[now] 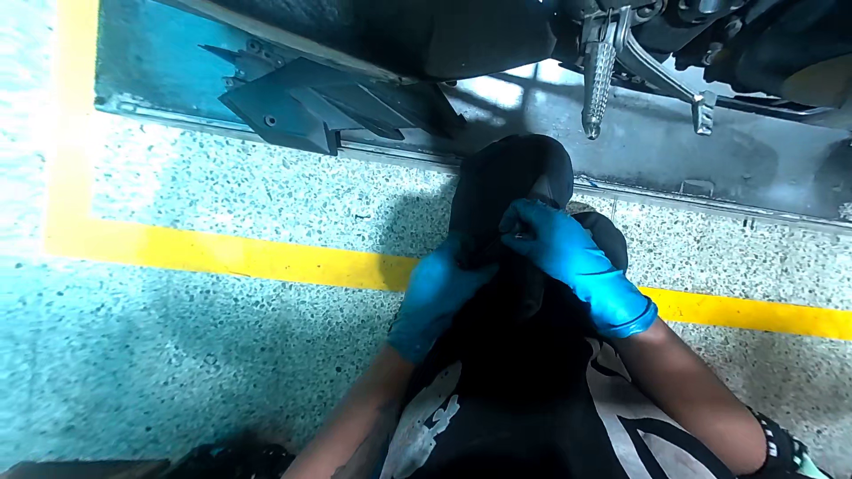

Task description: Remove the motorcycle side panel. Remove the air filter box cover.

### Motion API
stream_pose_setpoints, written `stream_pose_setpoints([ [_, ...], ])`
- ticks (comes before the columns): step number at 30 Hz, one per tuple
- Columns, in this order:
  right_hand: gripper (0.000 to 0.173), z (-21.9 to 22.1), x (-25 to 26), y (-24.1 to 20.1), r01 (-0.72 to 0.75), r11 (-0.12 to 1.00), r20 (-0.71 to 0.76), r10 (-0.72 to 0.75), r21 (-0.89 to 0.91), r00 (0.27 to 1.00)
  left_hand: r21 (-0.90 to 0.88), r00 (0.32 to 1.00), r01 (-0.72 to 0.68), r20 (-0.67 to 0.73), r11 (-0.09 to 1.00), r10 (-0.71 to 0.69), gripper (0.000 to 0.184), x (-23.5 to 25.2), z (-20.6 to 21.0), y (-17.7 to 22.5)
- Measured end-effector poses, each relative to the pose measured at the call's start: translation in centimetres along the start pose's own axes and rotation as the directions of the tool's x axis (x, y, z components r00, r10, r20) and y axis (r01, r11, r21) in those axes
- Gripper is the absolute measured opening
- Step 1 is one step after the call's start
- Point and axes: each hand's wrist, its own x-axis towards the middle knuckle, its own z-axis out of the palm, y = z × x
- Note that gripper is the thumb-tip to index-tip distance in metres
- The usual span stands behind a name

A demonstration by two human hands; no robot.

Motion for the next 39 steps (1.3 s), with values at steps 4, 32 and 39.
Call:
stream_pose_setpoints([
  [4,0.018,0.3,-0.2,0.1,0.012,0.998,-0.006,-0.012,-0.056,1.000,0.080,0.976,-0.197,-0.080,0.977,0.203,0.045,3.1,2.5,-4.2],
  [32,0.055,0.0,-1.7,0.5,0.036,0.996,0.148,-0.023,-0.085,0.989,0.035,0.946,-0.215,0.257,0.976,0.199,0.060,1.3,-1.2,-3.0],
  [39,0.056,2.2,-3.9,-2.0,-0.051,0.989,-0.118,0.035,-0.139,0.992,0.222,0.972,-0.205,0.160,0.953,0.172,0.071,-1.2,-0.8,-2.8],
])
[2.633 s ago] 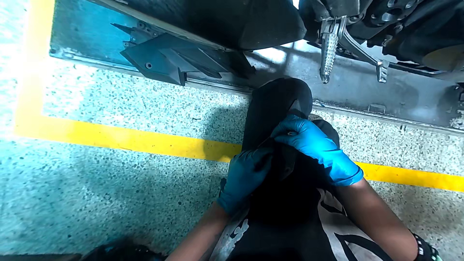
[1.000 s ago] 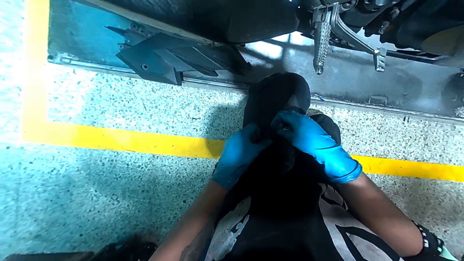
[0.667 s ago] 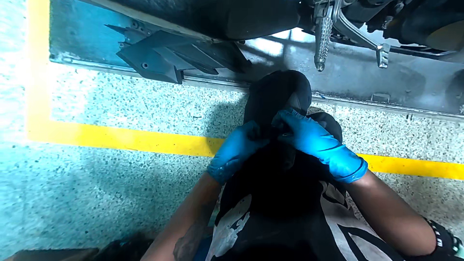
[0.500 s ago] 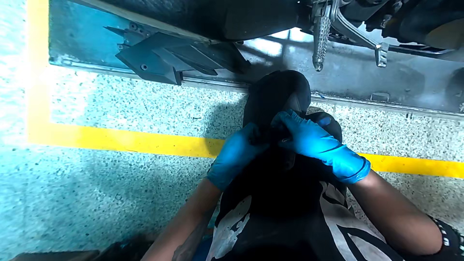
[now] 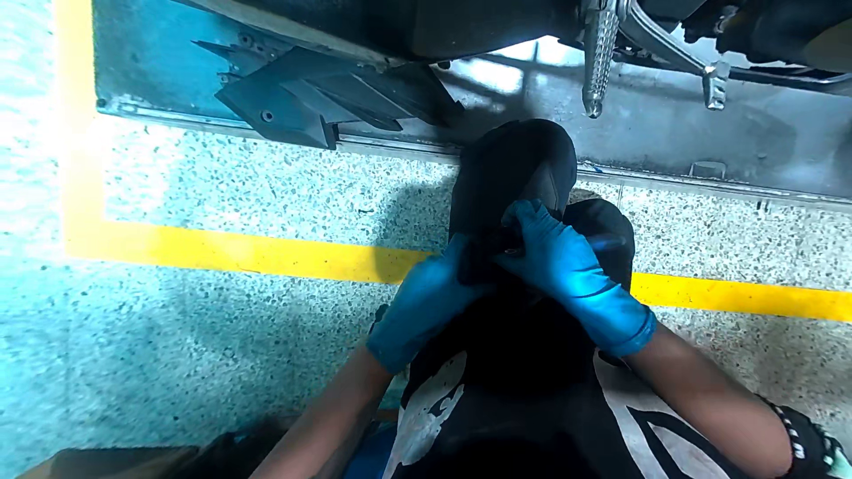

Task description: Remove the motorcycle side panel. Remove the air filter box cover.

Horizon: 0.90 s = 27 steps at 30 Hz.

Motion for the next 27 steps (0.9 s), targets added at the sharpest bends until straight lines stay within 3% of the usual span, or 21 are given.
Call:
stream_pose_setpoints([
  [3,0.055,0.6,1.0,0.2,-0.040,0.998,0.043,0.043,-0.053,0.998,0.184,0.975,-0.066,-0.199,0.981,0.103,0.087,-0.5,3.7,-2.7],
  [6,0.059,0.2,1.5,0.2,-0.077,0.997,0.108,0.079,-0.021,0.991,0.289,0.978,0.023,-0.205,0.957,0.038,0.085,-1.3,4.1,-0.8],
  [8,0.064,0.0,0.2,-0.3,-0.045,0.999,0.054,0.045,-0.003,0.998,0.199,0.994,0.105,-0.053,0.974,-0.096,0.083,-2.3,2.0,1.8],
  [10,0.066,0.5,-0.6,-0.4,-0.006,0.999,-0.011,0.005,-0.036,1.000,0.099,0.985,0.159,0.045,0.982,-0.165,0.092,-2.8,1.1,1.7],
  [13,0.065,0.2,-0.7,-0.5,0.000,0.999,-0.008,0.000,-0.039,1.000,0.142,0.974,0.207,0.058,0.968,-0.217,0.097,-3.1,1.6,1.5],
  [17,0.078,0.6,-0.5,-0.5,-0.037,0.999,0.046,0.038,-0.019,0.998,0.033,0.955,0.296,0.021,0.955,-0.297,0.084,-2.8,1.9,1.3],
  [20,0.084,1.6,0.7,0.0,-0.070,0.995,0.074,0.075,-0.067,0.994,-0.161,0.964,0.258,-0.019,0.953,-0.264,0.066,-2.2,2.0,0.0],
  [22,0.083,1.8,0.6,0.3,-0.047,0.997,0.065,0.051,-0.063,0.997,-0.196,0.976,0.198,-0.046,0.960,-0.211,0.055,-1.8,2.6,-0.8],
  [27,0.085,1.8,0.4,0.7,-0.074,0.997,0.099,0.075,-0.014,0.992,-0.189,0.989,0.127,-0.044,0.974,-0.138,0.057,-0.6,3.4,-2.5],
])
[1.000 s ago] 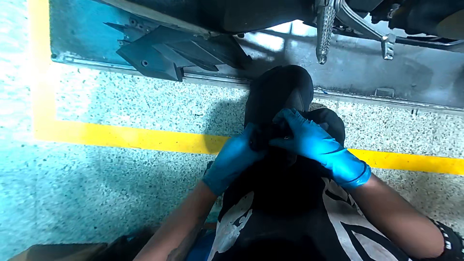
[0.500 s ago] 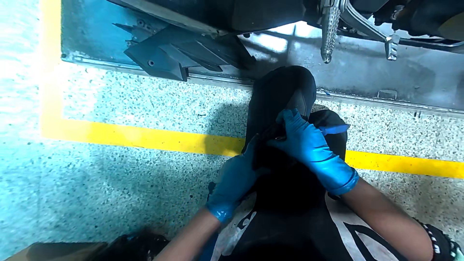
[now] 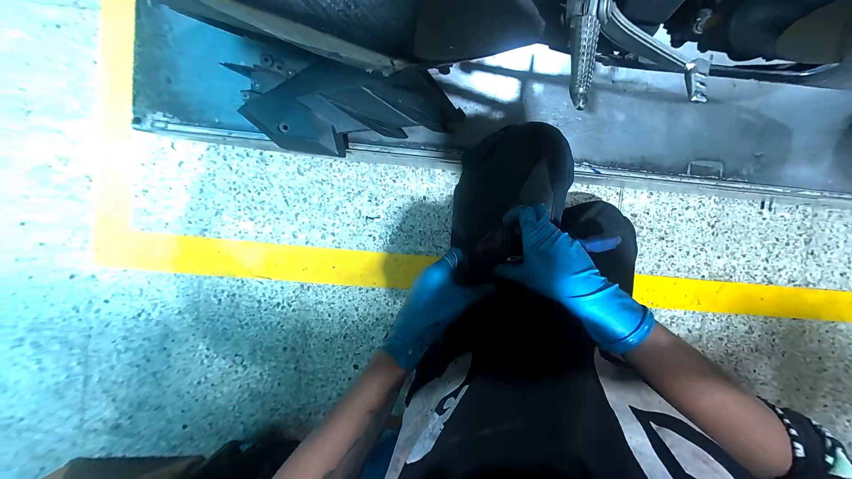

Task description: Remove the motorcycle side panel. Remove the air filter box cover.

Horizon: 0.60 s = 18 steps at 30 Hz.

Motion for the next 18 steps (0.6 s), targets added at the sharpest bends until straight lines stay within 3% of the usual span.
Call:
stream_pose_setpoints([
  [5,0.073,-1.3,-1.6,1.7,0.136,0.976,-0.047,-0.130,0.167,0.990,0.051,0.993,0.086,0.077,0.995,-0.090,0.051,-0.5,-1.6,2.5],
  [7,0.085,-1.5,-3.3,2.8,0.166,0.969,-0.067,-0.157,0.183,0.985,0.076,0.994,0.072,0.076,0.995,-0.077,0.050,-0.6,-1.5,2.5],
  [10,0.120,1.2,-5.4,3.7,0.150,0.989,-0.163,-0.149,-0.006,0.975,0.210,0.998,0.059,0.013,0.976,-0.064,0.061,-0.5,-0.6,1.5],
  [14,0.119,3.6,-5.1,3.9,0.112,0.988,-0.248,-0.136,-0.108,0.959,0.353,0.992,0.019,-0.124,0.935,0.026,0.066,0.1,1.5,0.1],
  [18,0.126,2.1,-4.6,3.2,0.043,0.999,-0.094,-0.045,-0.028,0.995,0.286,0.997,0.077,-0.052,0.955,-0.065,0.056,-1.2,-0.4,3.4],
])
